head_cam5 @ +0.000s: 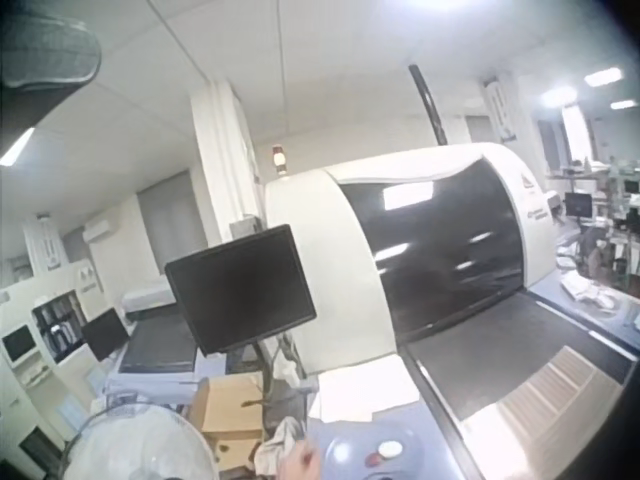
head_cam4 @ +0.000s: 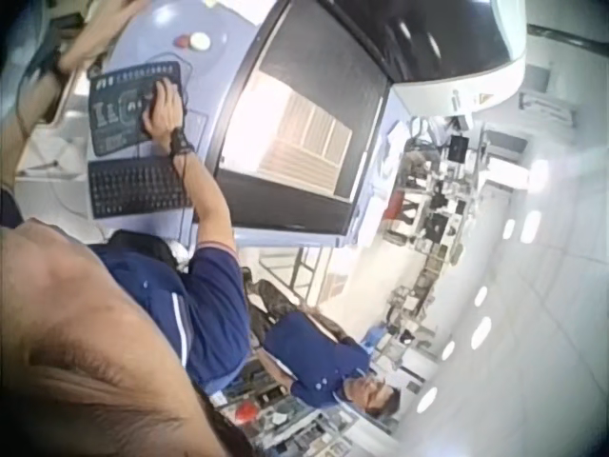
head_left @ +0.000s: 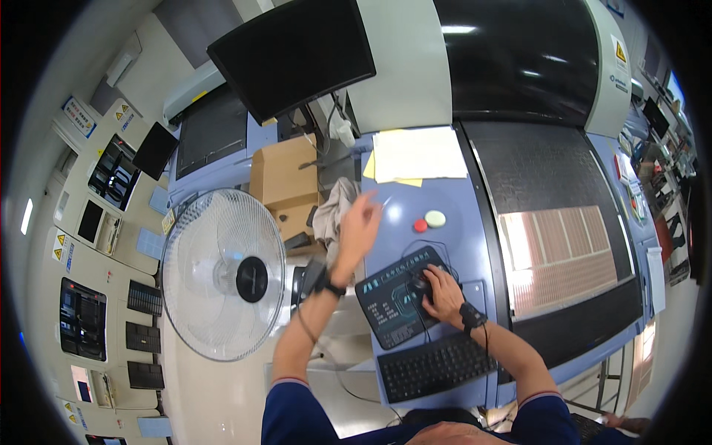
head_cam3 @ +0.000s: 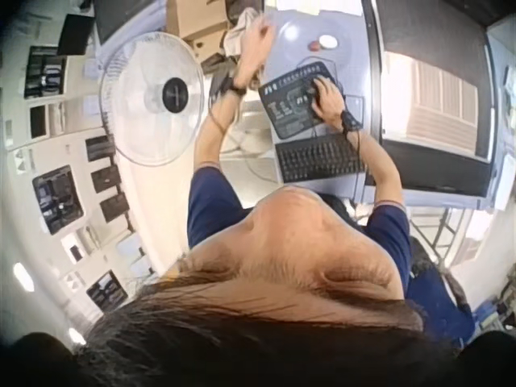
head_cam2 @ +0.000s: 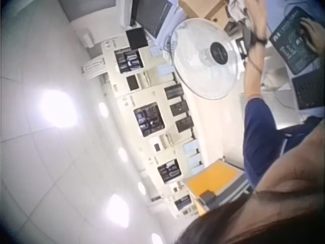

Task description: Operating an industrial screen printing or circuit board fabrication machine using a keyboard and mouse console.

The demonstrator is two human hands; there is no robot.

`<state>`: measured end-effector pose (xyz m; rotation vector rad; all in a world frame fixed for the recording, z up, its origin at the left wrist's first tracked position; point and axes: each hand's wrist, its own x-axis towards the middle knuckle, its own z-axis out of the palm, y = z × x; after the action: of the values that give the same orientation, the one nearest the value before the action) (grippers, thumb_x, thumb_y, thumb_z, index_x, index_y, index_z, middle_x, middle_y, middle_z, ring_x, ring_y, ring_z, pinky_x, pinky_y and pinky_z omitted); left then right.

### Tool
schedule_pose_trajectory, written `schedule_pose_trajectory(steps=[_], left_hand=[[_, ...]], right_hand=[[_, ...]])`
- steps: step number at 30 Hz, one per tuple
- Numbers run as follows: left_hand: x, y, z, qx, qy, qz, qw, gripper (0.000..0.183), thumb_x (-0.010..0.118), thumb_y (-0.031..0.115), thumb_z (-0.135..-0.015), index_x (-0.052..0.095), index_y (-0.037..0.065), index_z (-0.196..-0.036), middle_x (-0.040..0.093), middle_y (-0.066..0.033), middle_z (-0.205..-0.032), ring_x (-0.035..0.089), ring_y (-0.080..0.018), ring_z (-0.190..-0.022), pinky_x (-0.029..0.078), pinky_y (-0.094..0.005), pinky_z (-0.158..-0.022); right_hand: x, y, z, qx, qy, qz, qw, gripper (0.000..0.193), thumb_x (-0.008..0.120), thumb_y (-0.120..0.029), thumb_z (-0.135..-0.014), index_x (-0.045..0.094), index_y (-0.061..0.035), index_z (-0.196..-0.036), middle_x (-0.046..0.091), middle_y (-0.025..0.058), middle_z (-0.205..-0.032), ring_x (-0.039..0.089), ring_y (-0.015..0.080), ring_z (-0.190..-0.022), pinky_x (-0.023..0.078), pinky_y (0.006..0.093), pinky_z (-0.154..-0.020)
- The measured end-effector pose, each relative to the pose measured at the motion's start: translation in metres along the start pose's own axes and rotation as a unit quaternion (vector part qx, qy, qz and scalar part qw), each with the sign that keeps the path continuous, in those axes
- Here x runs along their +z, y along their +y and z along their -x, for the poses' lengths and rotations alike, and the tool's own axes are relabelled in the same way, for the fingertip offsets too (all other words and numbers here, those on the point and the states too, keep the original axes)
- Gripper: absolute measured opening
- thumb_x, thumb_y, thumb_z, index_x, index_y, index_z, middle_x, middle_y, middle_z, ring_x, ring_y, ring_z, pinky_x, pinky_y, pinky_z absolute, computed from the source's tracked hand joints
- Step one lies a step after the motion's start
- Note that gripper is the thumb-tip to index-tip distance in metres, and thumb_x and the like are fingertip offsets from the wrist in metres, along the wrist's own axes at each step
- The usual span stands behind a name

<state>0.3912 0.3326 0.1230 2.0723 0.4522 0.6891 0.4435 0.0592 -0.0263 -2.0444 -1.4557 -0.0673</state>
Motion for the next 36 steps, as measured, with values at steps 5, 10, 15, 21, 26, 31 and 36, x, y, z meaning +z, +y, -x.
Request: schedule_pose_trajectory(steps=[5, 10, 15, 21, 26, 31, 36], left_hand=[[0.033, -0.019, -0.199, 0.016, 0.008, -0.322, 0.947, 0.080, 0.060, 0.009, -0.088, 0.028, 0.010, -0.162, 0.072, -0.0302, -0.095, 0.071, -0.0477, -0.081, 0.057, -0.0546, -0.075], [0.077, -0.037, -0.304, 0.021, 0.037, -0.434, 0.900, 0.103, 0.063, 0.012, -0.087, 0.002, 0.024, -0.169, 0.072, -0.0243, -0.105, 0.075, -0.0419, -0.087, 0.060, -0.0523, -0.074], [0.096, -0.056, -0.341, -0.006, 0.063, -0.427, 0.902, 0.106, 0.063, 0.014, -0.089, -0.008, 0.020, -0.168, 0.071, -0.0259, -0.109, 0.075, -0.0400, -0.087, 0.060, -0.0521, -0.073], [0.111, -0.038, -0.340, 0.013, 0.084, -0.472, 0.878, 0.104, 0.064, 0.011, -0.088, -0.002, 0.012, -0.168, 0.072, -0.0219, -0.107, 0.076, -0.0322, -0.077, 0.061, -0.0407, -0.062], [0.109, -0.041, -0.339, 0.029, 0.108, -0.477, 0.872, 0.103, 0.063, 0.011, -0.089, -0.006, 0.007, -0.166, 0.070, -0.0222, -0.111, 0.076, -0.0344, -0.078, 0.061, -0.0413, -0.063], [0.104, -0.050, -0.339, 0.027, 0.136, -0.452, 0.881, 0.101, 0.061, 0.012, -0.091, -0.006, 0.003, -0.165, 0.071, -0.0207, -0.108, 0.076, -0.0337, -0.077, 0.061, -0.0411, -0.064], [0.103, -0.046, -0.338, 0.024, 0.121, -0.505, 0.854, 0.100, 0.062, 0.014, -0.091, -0.004, 0.002, -0.166, 0.072, -0.0196, -0.103, 0.076, -0.0313, -0.076, 0.061, -0.0403, -0.065]], right_hand=[[0.001, -0.002, 0.005, 0.015, -0.021, -0.003, 1.000, 0.062, 0.070, -0.024, -0.087, 0.051, 0.0041, -0.138, 0.051, 0.0233, -0.145, 0.055, 0.0392, -0.126, 0.044, 0.0470, -0.111], [0.000, -0.005, 0.005, 0.038, -0.027, -0.001, 0.999, 0.058, 0.073, -0.025, -0.087, 0.055, 0.0028, -0.134, 0.054, 0.0217, -0.142, 0.057, 0.0384, -0.122, 0.046, 0.0468, -0.108], [0.000, -0.003, 0.002, 0.035, -0.024, -0.042, 0.998, 0.058, 0.074, -0.026, -0.088, 0.055, 0.0018, -0.135, 0.054, 0.0204, -0.143, 0.058, 0.0373, -0.124, 0.048, 0.0454, -0.107], [0.000, 0.003, 0.004, 0.045, -0.033, -0.052, 0.997, 0.059, 0.073, -0.026, -0.088, 0.054, 0.0009, -0.137, 0.053, 0.0198, -0.145, 0.057, 0.0370, -0.125, 0.048, 0.0456, -0.107], [0.002, 0.000, 0.007, 0.046, -0.035, -0.042, 0.997, 0.059, 0.073, -0.027, -0.089, 0.054, 0.0007, -0.137, 0.052, 0.0196, -0.145, 0.057, 0.0371, -0.125, 0.047, 0.0461, -0.108], [0.002, -0.001, 0.007, 0.039, -0.030, -0.054, 0.997, 0.059, 0.072, -0.027, -0.089, 0.054, 0.0007, -0.137, 0.052, 0.0190, -0.146, 0.056, 0.0368, -0.126, 0.047, 0.0460, -0.108], [0.002, 0.001, 0.007, 0.041, -0.037, -0.039, 0.998, 0.058, 0.072, -0.027, -0.088, 0.055, 0.0008, -0.136, 0.052, 0.0189, -0.145, 0.056, 0.0368, -0.126, 0.046, 0.0456, -0.109]])
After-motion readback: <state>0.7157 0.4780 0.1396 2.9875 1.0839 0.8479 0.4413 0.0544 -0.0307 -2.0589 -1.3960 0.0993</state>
